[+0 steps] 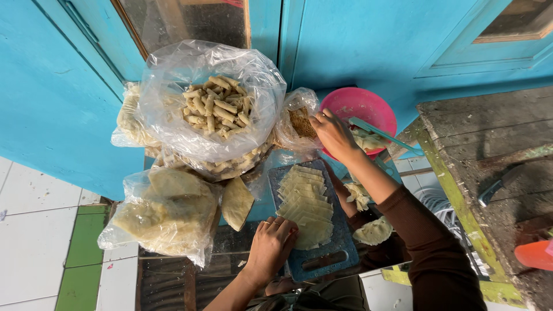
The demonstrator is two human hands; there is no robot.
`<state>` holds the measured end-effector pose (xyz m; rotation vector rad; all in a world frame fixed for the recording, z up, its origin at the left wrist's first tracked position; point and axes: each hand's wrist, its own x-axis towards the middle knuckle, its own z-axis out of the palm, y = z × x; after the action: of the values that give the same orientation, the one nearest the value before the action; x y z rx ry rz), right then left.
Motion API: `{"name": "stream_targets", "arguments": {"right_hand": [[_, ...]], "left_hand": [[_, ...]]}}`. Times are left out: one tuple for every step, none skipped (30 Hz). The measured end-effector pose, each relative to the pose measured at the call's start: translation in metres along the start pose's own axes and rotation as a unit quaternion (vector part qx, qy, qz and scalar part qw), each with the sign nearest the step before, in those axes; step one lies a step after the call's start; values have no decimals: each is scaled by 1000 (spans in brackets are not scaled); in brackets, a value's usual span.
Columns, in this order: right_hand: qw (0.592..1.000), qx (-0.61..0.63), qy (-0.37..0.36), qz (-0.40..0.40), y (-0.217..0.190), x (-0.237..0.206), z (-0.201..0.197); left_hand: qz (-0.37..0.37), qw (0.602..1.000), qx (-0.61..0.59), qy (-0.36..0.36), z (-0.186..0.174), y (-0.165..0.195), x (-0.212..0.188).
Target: The person cuts thin dough sheets into smaller pieces on a cutting board using a plastic scraper, then rolls and folds the pieces by hand and dips them into a bag of brown breading powder. Finished rolled pieces accumulate in a large plastic bag beside the work area.
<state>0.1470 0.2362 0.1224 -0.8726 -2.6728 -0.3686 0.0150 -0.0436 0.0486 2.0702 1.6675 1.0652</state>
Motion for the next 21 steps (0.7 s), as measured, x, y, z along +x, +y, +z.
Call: {"name": "stream_targets", "arguments": {"right_hand": [[1000, 14, -7, 5, 0, -8, -1], [1000, 8, 3, -12, 0, -17, -1], [1000, 2, 13, -28, 1, -26, -1], [999, -3, 23, -44, 0, -33, 0], [998, -6, 24, -51, 0, -40, 0], [998, -9, 27, -58, -1, -46, 0], [997, -11, 29, -65, -1, -50, 0], [998, -9, 34, -50, -1, -52, -1], [999, -8, 38, -35, 0, -52, -3], [999, -7, 43, -20, 1, -51, -5], [999, -10, 44, -6, 2, -47, -7], [999, -12, 44, 9, 4, -39, -8], [999, -13, 45, 24, 5, -30, -9], [998, -27, 48, 22, 6, -19, -8], [998, -42, 52, 20, 6, -6, -7], [997, -57, 56, 17, 6, 7, -5], [997, -58, 58, 15, 6, 18, -4], [996, -59, 60, 11, 6, 28, -3], [996, -60, 62, 8, 4, 35, -4], [996, -62, 59, -4, 3, 38, -4], [996, -64, 56, -15, 2, 39, -4]], "left_hand": [[2, 1000, 1, 1, 1, 0, 0], [4, 1000, 3, 2, 1, 0, 0], [7, 1000, 5, 3, 2, 0, -1], [5, 1000, 3, -1, 2, 0, -1], [4, 1000, 2, -4, 1, 0, -1], [2, 1000, 1, -5, 1, 0, -1], [2, 1000, 2, -3, 1, 0, -1], [2, 1000, 3, 0, 1, 0, -1], [2, 1000, 4, 3, 1, 0, 0], [0, 1000, 1, 2, 1, 0, 0], [-1, 1000, -2, 0, 0, 0, 0], [-3, 1000, -5, -4, 0, 0, 0], [1, 1000, -6, -1, 0, 0, 0], [4, 1000, -7, 2, 0, 0, 0], [7, 1000, -7, 5, 0, 0, 0], [4, 1000, -5, 1, 0, 0, 0], [0, 1000, -2, -3, 0, 0, 0], [-4, 1000, 0, -6, 0, 0, 0], [-4, 1000, -2, -6, 0, 0, 1], [-3, 1000, -3, -6, -1, 0, 1], [-2, 1000, -4, -7, -1, 0, 1]]}}
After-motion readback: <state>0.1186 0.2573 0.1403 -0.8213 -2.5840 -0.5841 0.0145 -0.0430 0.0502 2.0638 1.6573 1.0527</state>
